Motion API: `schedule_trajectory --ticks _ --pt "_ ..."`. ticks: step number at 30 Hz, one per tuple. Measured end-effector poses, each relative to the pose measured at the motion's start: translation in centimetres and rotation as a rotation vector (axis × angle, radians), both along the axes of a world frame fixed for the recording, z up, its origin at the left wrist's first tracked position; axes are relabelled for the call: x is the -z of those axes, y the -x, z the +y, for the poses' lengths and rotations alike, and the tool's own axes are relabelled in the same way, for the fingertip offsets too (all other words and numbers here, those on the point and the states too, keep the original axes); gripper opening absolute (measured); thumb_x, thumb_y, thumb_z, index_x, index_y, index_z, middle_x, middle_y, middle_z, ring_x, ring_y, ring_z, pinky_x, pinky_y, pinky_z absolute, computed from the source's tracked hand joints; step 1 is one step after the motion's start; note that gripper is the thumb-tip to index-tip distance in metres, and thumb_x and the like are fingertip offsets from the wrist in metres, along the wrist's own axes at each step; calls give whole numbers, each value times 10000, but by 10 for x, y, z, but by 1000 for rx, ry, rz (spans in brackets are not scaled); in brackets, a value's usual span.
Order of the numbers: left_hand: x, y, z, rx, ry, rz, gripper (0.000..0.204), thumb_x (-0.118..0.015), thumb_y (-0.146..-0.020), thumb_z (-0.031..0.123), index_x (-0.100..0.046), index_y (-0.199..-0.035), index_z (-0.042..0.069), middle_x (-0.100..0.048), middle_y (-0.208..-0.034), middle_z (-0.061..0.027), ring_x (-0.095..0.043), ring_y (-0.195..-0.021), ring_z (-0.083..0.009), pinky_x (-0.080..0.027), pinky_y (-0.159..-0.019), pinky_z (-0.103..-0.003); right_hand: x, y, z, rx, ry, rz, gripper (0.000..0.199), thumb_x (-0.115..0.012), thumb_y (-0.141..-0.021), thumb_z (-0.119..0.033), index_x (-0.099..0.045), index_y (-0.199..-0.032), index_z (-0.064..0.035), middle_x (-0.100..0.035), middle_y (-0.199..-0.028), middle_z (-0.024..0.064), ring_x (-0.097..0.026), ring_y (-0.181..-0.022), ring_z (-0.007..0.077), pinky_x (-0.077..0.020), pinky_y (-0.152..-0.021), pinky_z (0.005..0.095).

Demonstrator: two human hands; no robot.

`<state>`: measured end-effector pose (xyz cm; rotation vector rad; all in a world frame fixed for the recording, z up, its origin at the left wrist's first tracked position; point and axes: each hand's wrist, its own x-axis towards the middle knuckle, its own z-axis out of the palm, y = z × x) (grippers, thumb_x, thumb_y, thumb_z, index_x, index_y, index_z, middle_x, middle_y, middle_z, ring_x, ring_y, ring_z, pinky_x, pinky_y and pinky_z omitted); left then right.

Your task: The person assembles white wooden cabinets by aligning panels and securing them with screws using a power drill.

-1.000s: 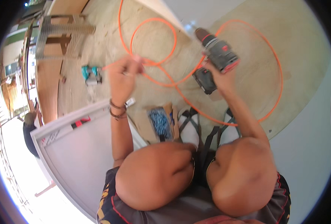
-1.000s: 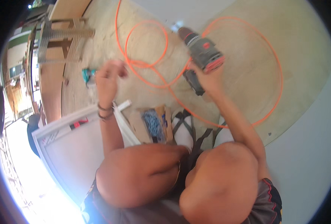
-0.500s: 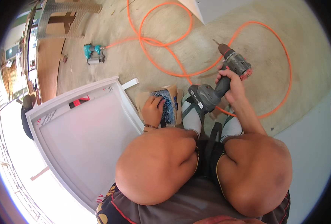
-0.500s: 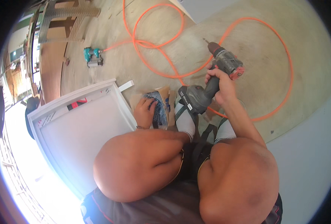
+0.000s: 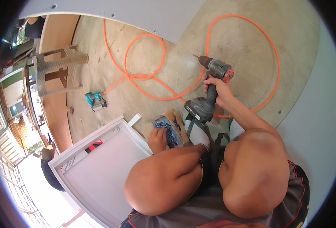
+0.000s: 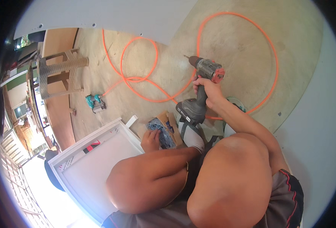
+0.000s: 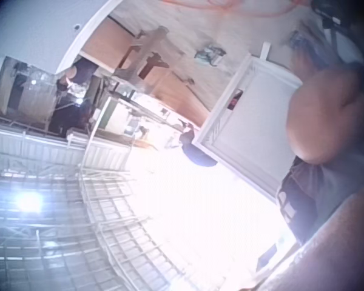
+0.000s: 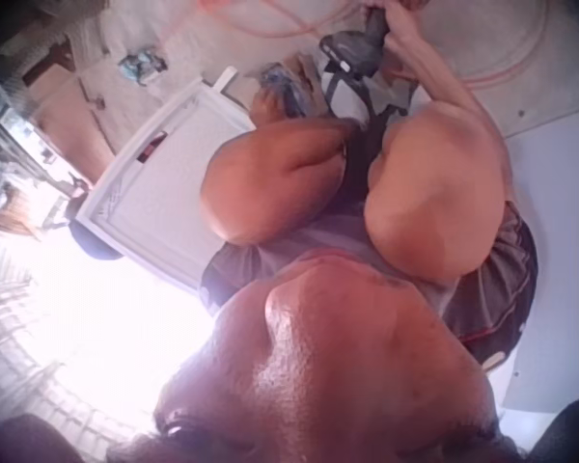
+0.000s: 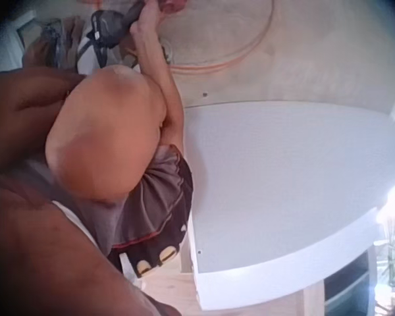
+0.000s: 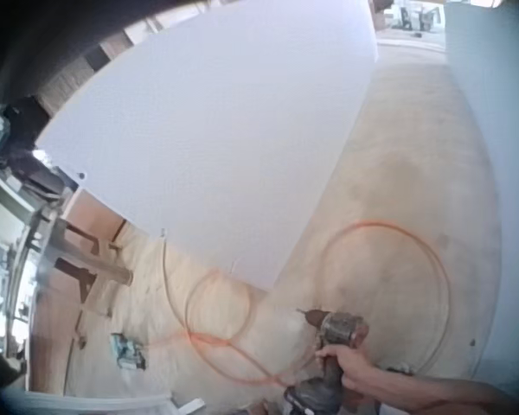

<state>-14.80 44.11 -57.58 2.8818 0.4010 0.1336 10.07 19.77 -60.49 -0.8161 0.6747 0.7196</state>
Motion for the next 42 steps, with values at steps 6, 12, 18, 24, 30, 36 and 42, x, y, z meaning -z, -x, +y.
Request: schedule_trajectory --ticks 6,12,18,24,30,36,42 --pt "-4 9 4 -3 32 37 161 -767 -759 143 -684 -875 69 -634 -831 -73 -612 -700 -265 -487 -619 -358 17 0 1 104 -19 32 159 -623 -779 -9 -629 -938 2 -616 -770 41 -587 -627 141 -514 -574 298" --pt "-9 -8 20 24 187 204 109 -749 -771 113 -682 -851 80 -637 -804 -83 -629 -699 -263 -491 -620 -347 33 0 -10 110 -67 39 163 -627 -779 -17 -627 -942 -10 -616 -778 36 -588 -631 134 -520 -571 299" --pt "-26 -13 8 -40 181 206 75 -699 -816 83 -661 -873 53 -664 -850 -93 -649 -686 -237 -496 -616 -326 21 1 -12 112 -40 77 159 -630 -783 -27 -634 -941 -6 -603 -750 31 -590 -632 133 -514 -574 296" --pt "-52 -12 15 -441 723 81 93 -586 -925 103 -574 -980 29 -684 -1030 -169 -687 -791 -246 -561 -653 -335 28 1 -15 81 -32 -2 147 -626 -785 -18 -634 -931 -10 -601 -742 30 -584 -628 135 -516 -576 299" --pt "-41 -138 1 -534 1483 5 166 -492 -979 194 -502 -988 29 -647 -1037 -195 -670 -865 -274 -564 -749 -372 26 -5 -19 101 -3 15 176 -632 -787 -27 -621 -961 -10 -604 -760 38 -583 -635 139 -525 -585 307" --pt "40 -263 2 -397 1795 -90 183 -608 -943 102 -554 -1084 -1 -627 -1023 -91 -637 -999 -222 -547 -913 -376 19 -7 4 -17 -211 18 188 -636 -793 -25 -616 -980 -15 -591 -762 34 -585 -651 134 -533 -610 305" --pt "64 -317 -34 -558 1783 25 199 -574 -974 157 -569 -1103 5 -611 -1107 -74 -616 -1043 -213 -526 -970 -342 24 -9 9 6 -232 86 221 -657 -775 -5 -579 -979 -37 -640 -847 48 -592 -644 131 -521 -592 304"
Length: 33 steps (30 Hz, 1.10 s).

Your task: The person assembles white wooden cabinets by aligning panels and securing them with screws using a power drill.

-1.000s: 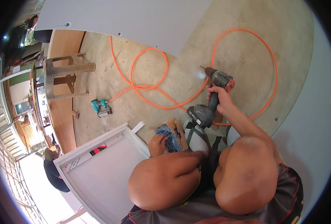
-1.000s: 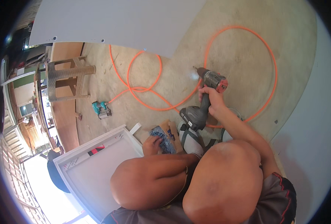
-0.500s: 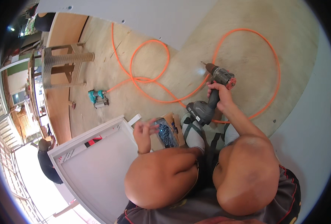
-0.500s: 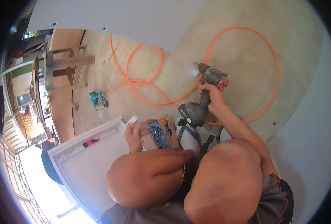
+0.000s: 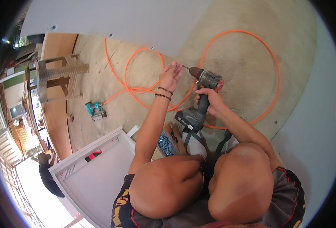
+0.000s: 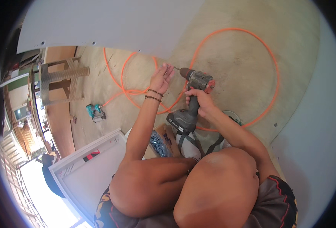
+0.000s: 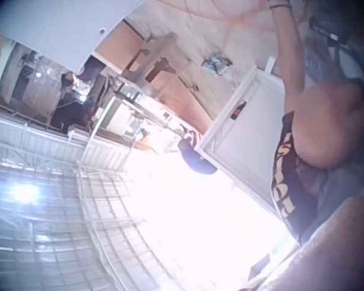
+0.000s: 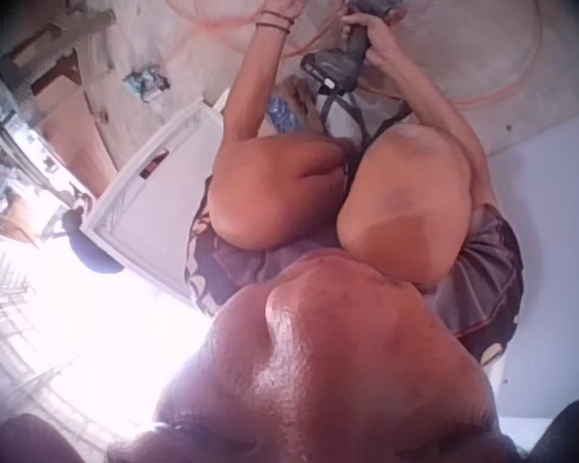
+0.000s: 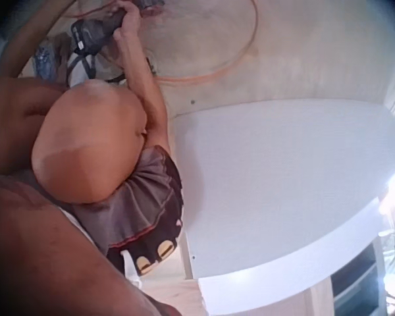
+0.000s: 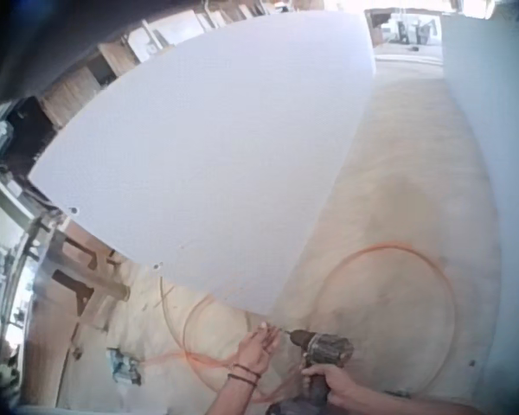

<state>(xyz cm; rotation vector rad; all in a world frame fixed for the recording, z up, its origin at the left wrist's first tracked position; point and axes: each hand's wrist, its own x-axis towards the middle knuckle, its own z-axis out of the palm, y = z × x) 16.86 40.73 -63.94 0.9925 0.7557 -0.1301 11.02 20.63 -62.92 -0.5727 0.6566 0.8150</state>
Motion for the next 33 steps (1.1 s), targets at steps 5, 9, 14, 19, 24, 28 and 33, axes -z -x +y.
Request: schedule_trajectory --ticks 5,9,14,19,24,28,33 --pt "24 -4 -5 63 33 -57 212 -561 -983 190 -576 -1087 7 -617 -1096 -81 -615 -1036 -207 -523 -968 -340 2 -2 5 24 62 -40 161 -633 -804 -41 -637 -963 -13 -580 -741 18 -567 -640 113 -514 -612 294" --pt "25 -9 -9 92 46 -54 200 -559 -984 193 -592 -1052 8 -630 -1044 -79 -616 -1026 -193 -523 -948 -322 0 -8 5 5 72 -34 172 -627 -807 -34 -628 -977 -7 -589 -765 22 -563 -639 111 -512 -614 294" --pt "23 -13 -9 112 -1 -48 185 -571 -979 205 -602 -998 24 -644 -1000 -79 -622 -970 -185 -532 -880 -326 2 -12 8 -15 45 -20 208 -620 -808 -17 -605 -1016 -15 -607 -856 28 -564 -665 110 -513 -621 306" --pt "19 -19 -10 221 62 -41 254 -530 -999 294 -609 -1008 53 -647 -999 -62 -614 -943 -166 -512 -831 -317 8 -14 13 19 4 -32 253 -614 -809 -9 -592 -1060 -37 -617 -899 32 -560 -677 111 -515 -627 316" --pt "16 -23 -10 288 -8 -17 347 -473 -1018 360 -572 -1137 48 -609 -1123 -57 -580 -1068 -170 -491 -875 -336 2 -19 23 100 -68 33 171 -622 -803 3 -605 -972 -14 -575 -781 32 -553 -643 119 -504 -598 304" --pt "15 -25 -9 275 -28 4 354 -480 -1015 357 -569 -1157 46 -597 -1168 -63 -561 -1126 -171 -477 -899 -328 4 -21 27 111 -81 53 167 -611 -809 -2 -606 -976 -13 -575 -791 32 -553 -643 116 -505 -598 302" --pt "15 -26 -8 249 -11 -9 324 -515 -1003 344 -616 -1100 52 -621 -1132 -53 -581 -1081 -159 -481 -886 -319 3 -20 28 114 -89 54 181 -602 -811 1 -608 -990 -21 -585 -810 32 -555 -646 115 -511 -602 305"
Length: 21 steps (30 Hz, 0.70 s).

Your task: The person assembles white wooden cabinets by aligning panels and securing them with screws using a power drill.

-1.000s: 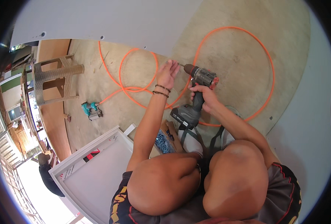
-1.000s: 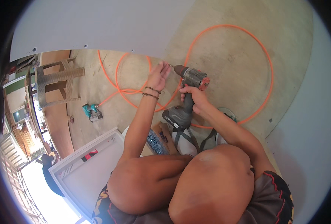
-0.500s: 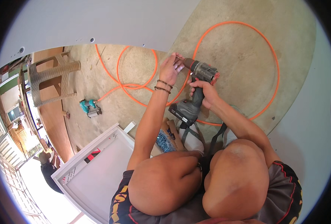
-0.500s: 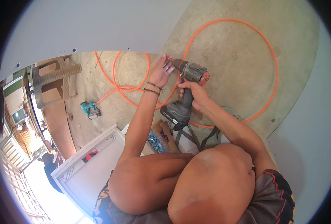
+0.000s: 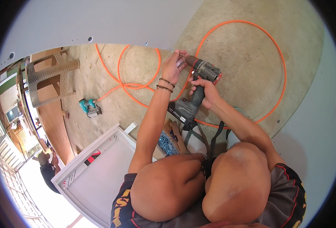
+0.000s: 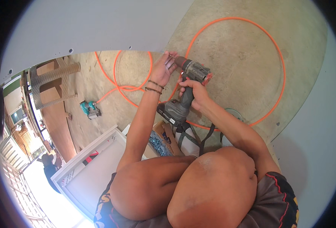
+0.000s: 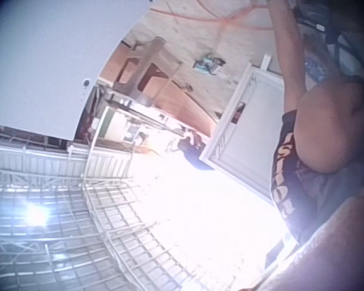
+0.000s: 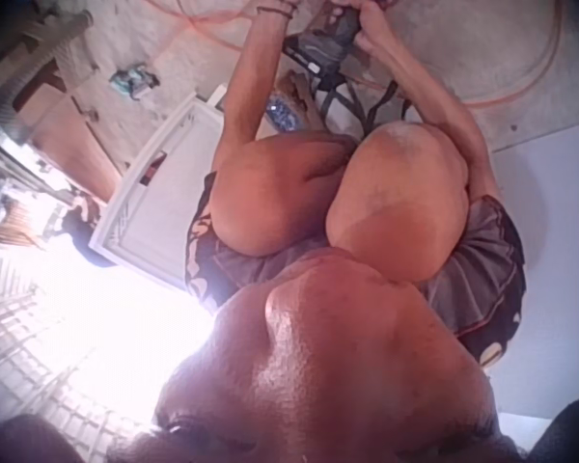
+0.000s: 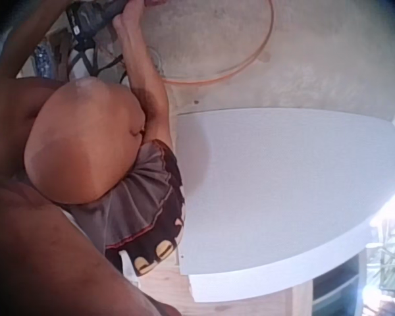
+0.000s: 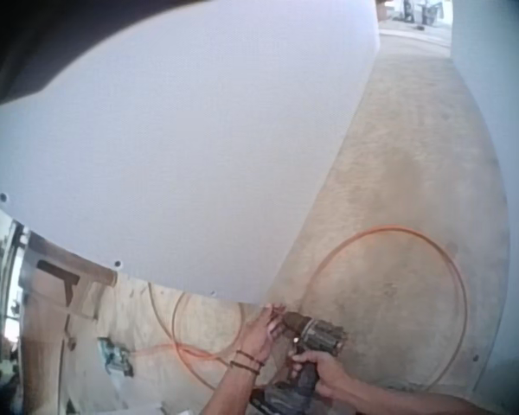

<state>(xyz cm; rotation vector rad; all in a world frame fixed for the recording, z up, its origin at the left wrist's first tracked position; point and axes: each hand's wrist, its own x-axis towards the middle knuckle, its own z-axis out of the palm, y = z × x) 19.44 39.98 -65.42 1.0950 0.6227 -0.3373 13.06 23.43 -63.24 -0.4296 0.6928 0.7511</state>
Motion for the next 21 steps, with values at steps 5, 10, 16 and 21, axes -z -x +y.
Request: schedule_trajectory --ticks 5,10,16,21 --pt "-1 0 0 -10 -16 11 319 -502 -1008 338 -612 -1112 58 -625 -1130 -52 -584 -1100 -168 -474 -903 -329 4 0 2 -6 9 0 188 -598 -808 4 -604 -993 -28 -587 -812 32 -553 -645 114 -513 -602 307" --pt "0 -1 3 32 16 39 322 -494 -1007 347 -562 -1153 68 -612 -1184 -56 -564 -1131 -155 -457 -922 -315 22 5 4 -18 -88 11 184 -571 -786 14 -569 -962 -43 -566 -796 29 -538 -633 111 -508 -596 312" --pt "0 -2 4 13 34 50 285 -490 -1006 340 -560 -1120 88 -634 -1150 -52 -573 -1111 -157 -454 -929 -326 25 7 6 5 -64 39 214 -531 -768 14 -545 -973 -45 -557 -804 30 -518 -615 119 -495 -593 314" --pt "5 0 3 -56 69 5 282 -517 -998 299 -574 -1125 53 -652 -1099 -80 -620 -1034 -189 -498 -860 -329 21 3 8 13 -61 42 252 -515 -746 27 -546 -982 -58 -552 -804 28 -509 -608 124 -488 -599 326"
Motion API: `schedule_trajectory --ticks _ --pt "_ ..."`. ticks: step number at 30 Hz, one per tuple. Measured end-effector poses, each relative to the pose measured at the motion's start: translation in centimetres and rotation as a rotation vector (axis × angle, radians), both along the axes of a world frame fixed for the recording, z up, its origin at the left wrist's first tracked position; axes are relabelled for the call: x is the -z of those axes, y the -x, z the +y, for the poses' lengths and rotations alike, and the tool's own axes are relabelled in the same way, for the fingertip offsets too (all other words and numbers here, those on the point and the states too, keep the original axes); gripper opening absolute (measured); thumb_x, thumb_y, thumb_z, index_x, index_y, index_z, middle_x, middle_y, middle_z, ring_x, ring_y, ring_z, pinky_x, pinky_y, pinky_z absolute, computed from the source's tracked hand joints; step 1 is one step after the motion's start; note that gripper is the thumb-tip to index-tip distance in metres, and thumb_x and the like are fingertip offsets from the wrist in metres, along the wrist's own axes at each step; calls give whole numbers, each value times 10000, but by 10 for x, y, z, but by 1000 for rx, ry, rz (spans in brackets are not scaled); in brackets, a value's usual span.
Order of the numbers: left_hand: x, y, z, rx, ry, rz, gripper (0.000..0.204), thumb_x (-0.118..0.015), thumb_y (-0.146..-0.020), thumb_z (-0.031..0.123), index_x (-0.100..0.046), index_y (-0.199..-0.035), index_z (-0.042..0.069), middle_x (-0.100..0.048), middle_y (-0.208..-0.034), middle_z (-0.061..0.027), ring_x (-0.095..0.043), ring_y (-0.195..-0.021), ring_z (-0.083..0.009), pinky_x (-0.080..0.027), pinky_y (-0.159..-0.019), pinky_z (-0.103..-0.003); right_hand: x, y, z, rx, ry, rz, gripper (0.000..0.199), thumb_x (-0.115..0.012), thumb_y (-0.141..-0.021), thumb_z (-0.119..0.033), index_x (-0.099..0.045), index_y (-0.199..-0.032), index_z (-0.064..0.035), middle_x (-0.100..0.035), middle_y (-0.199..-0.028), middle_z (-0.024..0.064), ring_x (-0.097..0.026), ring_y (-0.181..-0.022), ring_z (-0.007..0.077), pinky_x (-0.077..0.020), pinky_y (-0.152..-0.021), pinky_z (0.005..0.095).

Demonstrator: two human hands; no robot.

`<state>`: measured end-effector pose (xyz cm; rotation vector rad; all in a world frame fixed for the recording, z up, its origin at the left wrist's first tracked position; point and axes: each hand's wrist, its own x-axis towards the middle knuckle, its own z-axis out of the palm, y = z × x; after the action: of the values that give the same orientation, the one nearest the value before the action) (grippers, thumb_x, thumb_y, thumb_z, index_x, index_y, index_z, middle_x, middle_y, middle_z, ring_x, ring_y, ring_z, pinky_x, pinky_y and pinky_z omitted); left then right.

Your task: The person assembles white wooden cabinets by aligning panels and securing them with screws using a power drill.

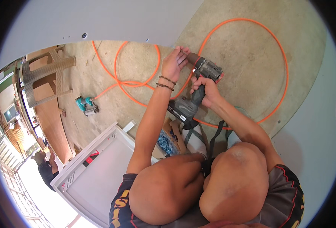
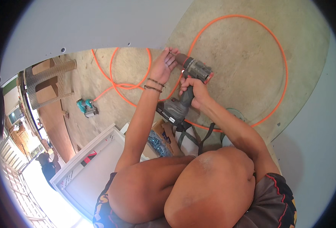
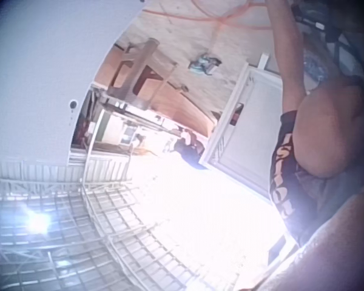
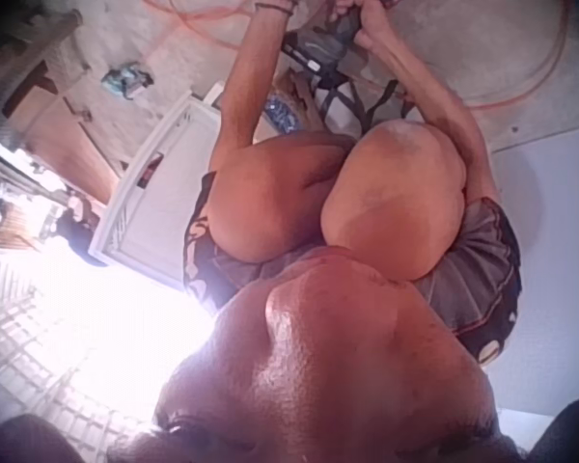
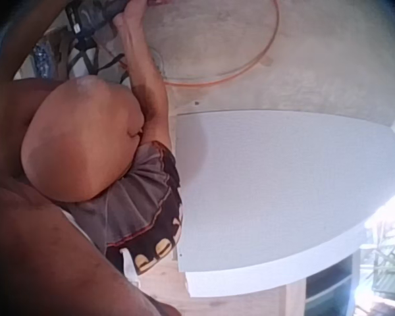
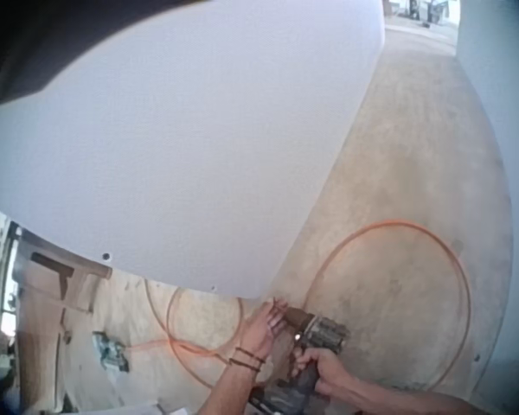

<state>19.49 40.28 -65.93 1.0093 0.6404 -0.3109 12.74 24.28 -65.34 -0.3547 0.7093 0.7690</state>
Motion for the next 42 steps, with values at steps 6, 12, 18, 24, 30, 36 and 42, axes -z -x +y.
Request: schedule_trajectory --ticks 6,12,18,24,30,36,42 --pt "-8 6 -9 17 -4 44 300 -588 -961 320 -609 -1056 36 -656 -1034 -69 -620 -940 -160 -499 -824 -306 -4 -4 1 -6 -14 -23 237 -510 -736 21 -538 -955 -67 -545 -794 13 -492 -604 119 -480 -611 324" --pt "-34 15 -34 16 -189 37 349 -759 -837 206 -625 -1071 -16 -653 -898 -55 -594 -772 -109 -491 -693 -244 -5 -8 3 -34 -39 -1 200 -511 -728 7 -523 -909 -77 -507 -755 -2 -476 -604 109 -476 -626 317" --pt "-33 15 -30 67 -291 53 330 -792 -807 202 -652 -1000 -26 -639 -783 -42 -544 -621 -80 -424 -482 -236 -3 -9 7 -34 -75 25 195 -511 -725 10 -524 -903 -68 -505 -749 3 -473 -601 115 -466 -612 314" --pt "-43 15 -32 44 -333 52 332 -804 -797 223 -648 -924 -40 -625 -731 -56 -506 -481 -90 -384 -390 -259 -1 -12 9 -49 -86 15 191 -512 -710 -8 -519 -888 -77 -492 -741 -11 -462 -601 102 -469 -625 302" --pt "-47 21 -25 53 -366 111 330 -805 -799 242 -645 -861 -39 -593 -679 -48 -497 -428 -98 -387 -369 -276 -8 -16 14 -63 -29 -35 196 -505 -708 -11 -519 -892 -79 -504 -754 -19 -461 -608 93 -470 -632 299" --pt "-48 22 -21 81 -279 146 331 -798 -807 258 -639 -849 -28 -584 -657 -42 -526 -449 -101 -418 -383 -271 1 -16 17 -76 0 -25 163 -501 -710 -8 -520 -855 -81 -501 -747 -23 -461 -615 90 -469 -633 298" --pt "-48 23 -18 97 -264 163 340 -794 -812 256 -633 -890 -33 -591 -648 -42 -540 -468 -103 -436 -382 -270 2 -19 21 -56 -10 -18 136 -524 -696 6 -534 -805 -75 -512 -714 -2 -482 -609 116 -465 -600 300"
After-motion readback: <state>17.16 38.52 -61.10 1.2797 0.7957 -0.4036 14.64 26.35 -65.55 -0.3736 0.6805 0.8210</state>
